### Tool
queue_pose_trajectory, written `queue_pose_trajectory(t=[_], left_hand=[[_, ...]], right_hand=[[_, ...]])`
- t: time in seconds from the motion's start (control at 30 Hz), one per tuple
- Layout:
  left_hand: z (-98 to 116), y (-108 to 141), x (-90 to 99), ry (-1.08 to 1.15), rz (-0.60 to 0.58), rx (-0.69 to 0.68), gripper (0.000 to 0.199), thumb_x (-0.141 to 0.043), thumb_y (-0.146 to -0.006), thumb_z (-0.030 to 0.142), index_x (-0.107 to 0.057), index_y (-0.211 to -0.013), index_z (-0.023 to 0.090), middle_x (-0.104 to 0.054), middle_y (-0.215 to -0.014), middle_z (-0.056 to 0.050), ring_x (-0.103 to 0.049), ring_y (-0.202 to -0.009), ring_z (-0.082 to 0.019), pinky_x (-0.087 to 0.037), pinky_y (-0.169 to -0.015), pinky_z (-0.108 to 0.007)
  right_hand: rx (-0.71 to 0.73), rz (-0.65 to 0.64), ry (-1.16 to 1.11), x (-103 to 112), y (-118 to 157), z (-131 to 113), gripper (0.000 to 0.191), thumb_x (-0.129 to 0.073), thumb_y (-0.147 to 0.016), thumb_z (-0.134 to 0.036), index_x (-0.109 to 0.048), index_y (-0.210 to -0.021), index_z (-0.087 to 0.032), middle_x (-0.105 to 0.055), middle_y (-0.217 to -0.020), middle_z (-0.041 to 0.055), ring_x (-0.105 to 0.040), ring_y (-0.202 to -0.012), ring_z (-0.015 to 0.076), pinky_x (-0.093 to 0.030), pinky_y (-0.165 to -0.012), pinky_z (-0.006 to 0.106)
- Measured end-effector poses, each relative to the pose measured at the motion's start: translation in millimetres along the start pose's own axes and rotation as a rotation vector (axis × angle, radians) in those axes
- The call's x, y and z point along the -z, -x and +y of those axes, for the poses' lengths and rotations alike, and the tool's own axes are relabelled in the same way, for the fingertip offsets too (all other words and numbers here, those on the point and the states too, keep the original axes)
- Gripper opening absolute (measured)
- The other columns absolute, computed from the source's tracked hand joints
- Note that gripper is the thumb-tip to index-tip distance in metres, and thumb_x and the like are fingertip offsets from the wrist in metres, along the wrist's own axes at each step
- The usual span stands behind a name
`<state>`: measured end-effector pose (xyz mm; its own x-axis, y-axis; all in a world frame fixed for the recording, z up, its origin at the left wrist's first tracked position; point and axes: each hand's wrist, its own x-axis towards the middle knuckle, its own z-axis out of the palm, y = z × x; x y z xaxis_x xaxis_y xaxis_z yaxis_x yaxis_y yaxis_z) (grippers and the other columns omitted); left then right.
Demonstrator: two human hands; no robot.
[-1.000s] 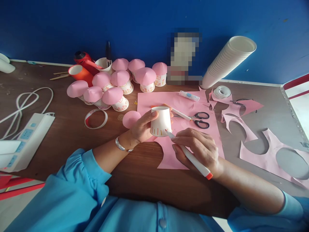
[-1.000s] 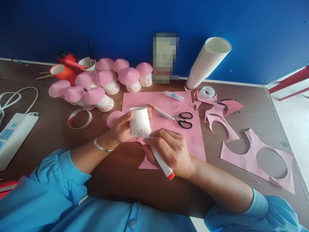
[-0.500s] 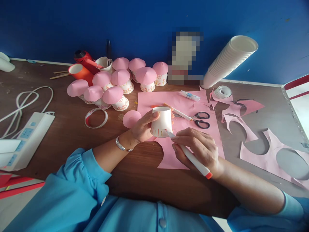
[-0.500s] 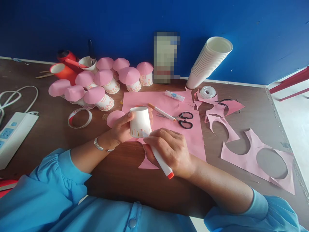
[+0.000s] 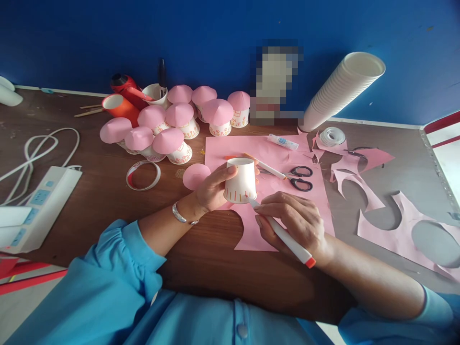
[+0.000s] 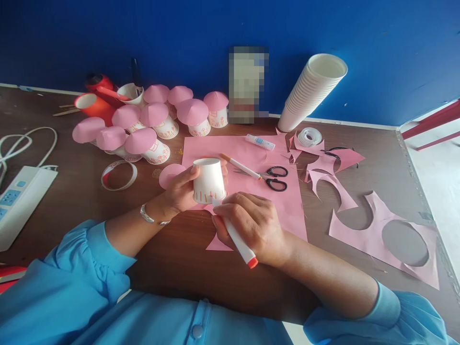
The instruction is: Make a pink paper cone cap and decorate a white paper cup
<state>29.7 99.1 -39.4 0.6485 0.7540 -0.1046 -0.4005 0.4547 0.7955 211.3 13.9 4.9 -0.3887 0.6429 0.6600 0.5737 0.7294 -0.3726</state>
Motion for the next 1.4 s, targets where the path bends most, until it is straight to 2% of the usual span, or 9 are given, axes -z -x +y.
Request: queue_pose_trajectory(t=[0.1, 0.27, 0.43, 0.57, 0.87, 1.1, 1.23, 1.4], left_hand=[[0.0, 0.0, 1.3, 0.093, -0.083, 0.017, 0.055, -0.073, -0.081, 0.057, -0.066, -0.120, 0.019, -0.062, -0.098, -0.008, -0.058, -0.082, -0.020, -0.049, -0.068, -0.032], [-0.9, 0.1, 3.9, 0.113, -0.076, 0.018, 0.050, -0.071, -0.083, 0.055, -0.068, -0.118, 0.020, -0.064, -0.102, -0.009, -0.058, -0.086, -0.022, -0.050, -0.070, -0.033], [-2.3, -0.5, 6.7, 0.117, -0.101, 0.004, 0.050, -0.070, -0.085, 0.053, -0.068, -0.118, 0.015, -0.062, -0.102, -0.010, -0.058, -0.086, -0.020, -0.052, -0.069, -0.031], [-1.7, -1.1, 6.3, 0.106, -0.087, 0.013, 0.051, -0.071, -0.083, 0.055, -0.067, -0.116, 0.015, -0.062, -0.101, -0.011, -0.059, -0.083, -0.019, -0.054, -0.068, -0.030], [-1.0, 0.8, 2.6, 0.088, -0.084, 0.009, 0.047, -0.069, -0.086, 0.054, -0.065, -0.113, 0.016, -0.059, -0.094, -0.007, -0.056, -0.080, -0.018, -0.048, -0.067, -0.029], [-6.0, 0.8, 5.3, 0.034, -0.076, -0.007, 0.048, -0.083, -0.076, 0.052, -0.064, -0.101, 0.016, -0.063, -0.087, -0.006, -0.060, -0.076, -0.017, -0.047, -0.061, -0.027], [-2.8, 1.7, 3.2, 0.054, -0.010, -0.006, 0.051, -0.083, -0.077, 0.050, -0.064, -0.111, 0.017, -0.065, -0.096, -0.007, -0.063, -0.082, -0.018, -0.051, -0.067, -0.028], [0.1, 0.8, 2.6, 0.061, 0.019, 0.011, 0.057, -0.078, -0.080, 0.054, -0.065, -0.121, 0.016, -0.066, -0.109, -0.009, -0.064, -0.098, -0.024, -0.052, -0.076, -0.031]], right_hand=[[-0.002, 0.000, -0.005, -0.6, 0.2, -0.8, 0.013, -0.062, -0.090, -0.007, -0.060, -0.095, -0.019, -0.068, -0.073, 0.0020, -0.067, -0.063, 0.0147, -0.057, -0.058, 0.026], [0.000, -0.003, -0.023, -2.2, 1.6, -1.2, 0.013, -0.061, -0.090, -0.007, -0.059, -0.095, -0.019, -0.067, -0.072, 0.0007, -0.066, -0.062, 0.0147, -0.056, -0.057, 0.026], [0.002, -0.013, -0.025, -2.7, 2.8, -2.1, 0.014, -0.062, -0.089, -0.005, -0.059, -0.093, -0.018, -0.067, -0.070, 0.0013, -0.065, -0.061, 0.0143, -0.054, -0.056, 0.026], [-0.003, -0.019, -0.034, -3.0, 3.5, -3.1, 0.013, -0.063, -0.089, -0.005, -0.058, -0.091, -0.017, -0.067, -0.070, 0.0016, -0.065, -0.061, 0.0141, -0.053, -0.056, 0.026], [-0.025, -0.038, -0.030, -3.8, 5.1, -4.3, 0.013, -0.061, -0.091, -0.006, -0.058, -0.094, -0.019, -0.067, -0.072, 0.0004, -0.065, -0.062, 0.0132, -0.054, -0.056, 0.026], [-0.004, -0.038, -0.074, -5.6, 4.1, -5.5, 0.013, -0.062, -0.090, -0.005, -0.059, -0.095, -0.017, -0.067, -0.073, 0.0017, -0.063, -0.061, 0.0129, -0.053, -0.055, 0.026], [0.012, -0.016, -0.075, -4.1, 3.4, -5.0, 0.014, -0.063, -0.089, -0.005, -0.060, -0.096, -0.016, -0.067, -0.073, 0.0019, -0.065, -0.061, 0.0141, -0.055, -0.055, 0.027], [0.027, 0.020, -0.051, 2.5, 2.5, -2.5, 0.015, -0.063, -0.089, -0.006, -0.062, -0.099, -0.017, -0.067, -0.075, 0.0031, -0.066, -0.063, 0.0152, -0.057, -0.056, 0.028]])
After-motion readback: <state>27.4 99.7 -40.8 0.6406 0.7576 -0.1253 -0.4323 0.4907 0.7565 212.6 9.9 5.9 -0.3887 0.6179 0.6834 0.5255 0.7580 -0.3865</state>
